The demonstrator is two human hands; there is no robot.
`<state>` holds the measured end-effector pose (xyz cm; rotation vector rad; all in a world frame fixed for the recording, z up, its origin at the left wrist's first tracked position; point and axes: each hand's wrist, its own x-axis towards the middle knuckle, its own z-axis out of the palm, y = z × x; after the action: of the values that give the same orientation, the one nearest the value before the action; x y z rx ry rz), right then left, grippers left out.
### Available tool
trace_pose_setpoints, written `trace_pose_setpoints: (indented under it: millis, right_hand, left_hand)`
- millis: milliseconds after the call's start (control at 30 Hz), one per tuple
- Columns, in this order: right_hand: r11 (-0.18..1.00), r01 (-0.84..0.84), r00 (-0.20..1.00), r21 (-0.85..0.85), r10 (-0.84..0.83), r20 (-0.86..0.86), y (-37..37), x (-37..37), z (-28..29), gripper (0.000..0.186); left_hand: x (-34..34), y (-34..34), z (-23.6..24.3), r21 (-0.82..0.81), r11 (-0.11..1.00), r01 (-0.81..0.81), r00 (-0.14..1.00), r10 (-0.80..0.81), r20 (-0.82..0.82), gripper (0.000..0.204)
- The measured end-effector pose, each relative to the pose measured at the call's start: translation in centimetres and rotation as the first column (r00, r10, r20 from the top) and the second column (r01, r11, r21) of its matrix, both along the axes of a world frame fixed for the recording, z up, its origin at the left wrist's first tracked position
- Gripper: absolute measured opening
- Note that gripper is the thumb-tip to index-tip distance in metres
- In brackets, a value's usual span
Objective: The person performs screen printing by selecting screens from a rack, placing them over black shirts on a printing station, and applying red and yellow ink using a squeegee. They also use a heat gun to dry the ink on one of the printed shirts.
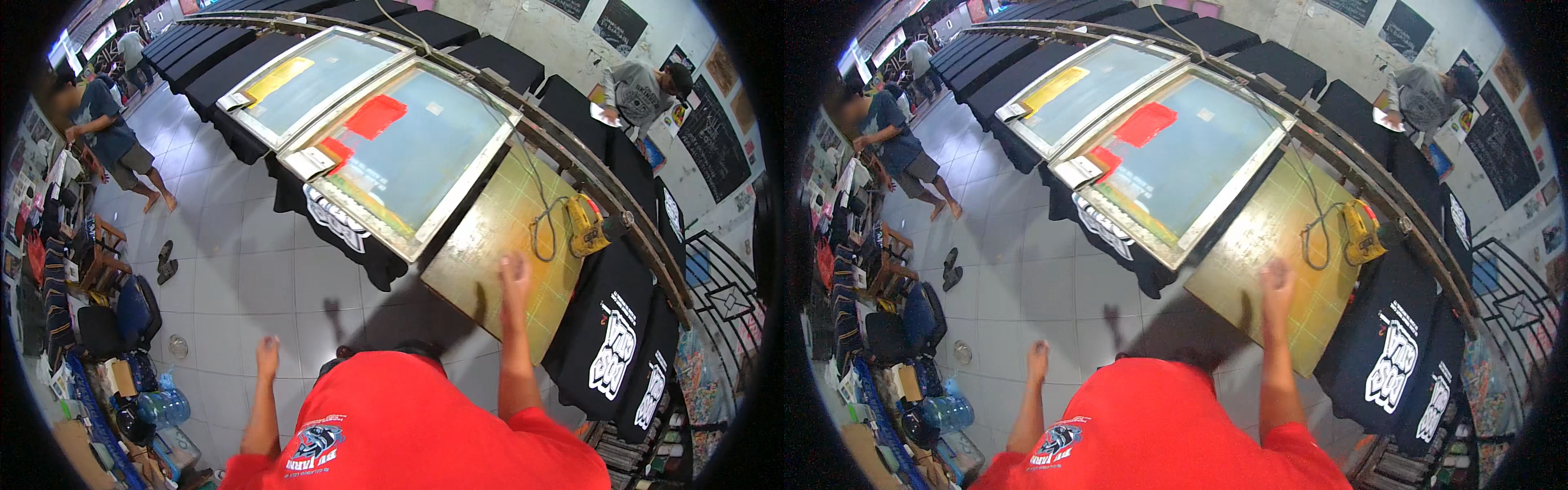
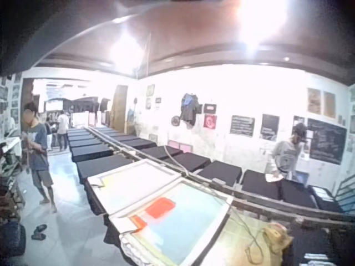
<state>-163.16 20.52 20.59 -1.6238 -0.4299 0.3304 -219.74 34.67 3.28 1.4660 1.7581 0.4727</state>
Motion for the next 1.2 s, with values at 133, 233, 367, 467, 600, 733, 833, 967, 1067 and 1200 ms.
trace_pose_setpoints:
  millis: [133, 233, 367, 467, 600, 733, 833, 967, 1067, 1200]
  right_hand:
    - [0.991, -0.128, 0.952, 0.033, 0.132, -0.275, 7.6, -8.0, -0.1, 0.061]
    - [0.989, -0.089, 0.945, -0.119, 0.046, -0.323, 12.4, -8.9, -1.0, 0.061]
    - [0.990, -0.117, 0.928, -0.073, 0.083, -0.363, 15.8, -8.0, -2.9, 0.066]
    - [0.984, 0.008, 0.968, -0.177, -0.052, -0.244, 17.2, -7.6, -4.1, 0.064]
    - [0.981, 0.090, 0.967, -0.170, -0.127, -0.223, 18.4, -7.7, -4.9, 0.058]
    - [0.981, 0.132, 0.962, -0.142, -0.162, -0.222, 19.3, -7.8, -5.4, 0.042]
    - [0.972, 0.178, 0.937, -0.156, -0.216, -0.273, 19.9, -7.8, -5.9, 0.041]
    - [0.902, 0.275, 0.940, -0.333, -0.325, -0.105, 20.1, -7.6, -5.9, 0.049]
    - [0.863, 0.331, 0.933, -0.381, -0.359, -0.003, 19.5, -7.8, -5.0, 0.051]
    - [0.910, 0.265, 0.948, -0.320, -0.307, -0.088, 18.5, -9.5, -3.1, 0.051]
  left_hand:
    - [2.6, 17.3, 7.2, 0.137, 0.984, -0.112, 0.911, 0.046, 0.410, 0.056]
    - [7.5, 27.5, 12.3, 0.024, 1.000, -0.016, 0.773, -0.003, 0.634, 0.059]
    - [14.3, 35.0, 15.0, 0.039, 0.997, 0.064, 0.773, -0.074, 0.630, 0.054]
    - [17.7, 38.4, 15.0, 0.181, 0.975, 0.127, 0.856, -0.200, 0.476, 0.049]
    - [20.7, 42.6, 15.0, 0.399, 0.851, 0.341, 0.899, -0.419, 0.125, 0.047]
    - [22.3, 44.0, 16.0, 0.376, 0.805, 0.459, 0.874, -0.484, -0.030, 0.048]
    - [22.4, 43.9, 16.8, 0.307, 0.771, 0.558, 0.827, -0.547, -0.128, 0.060]
    - [22.4, 44.7, 16.7, 0.262, 0.780, 0.569, 0.809, -0.587, -0.009, 0.065]
    - [22.1, 46.0, 16.1, 0.299, 0.756, 0.582, 0.780, -0.623, 0.056, 0.054]
    - [21.0, 47.5, 16.4, 0.343, 0.721, 0.602, 0.711, -0.679, 0.181, 0.047]
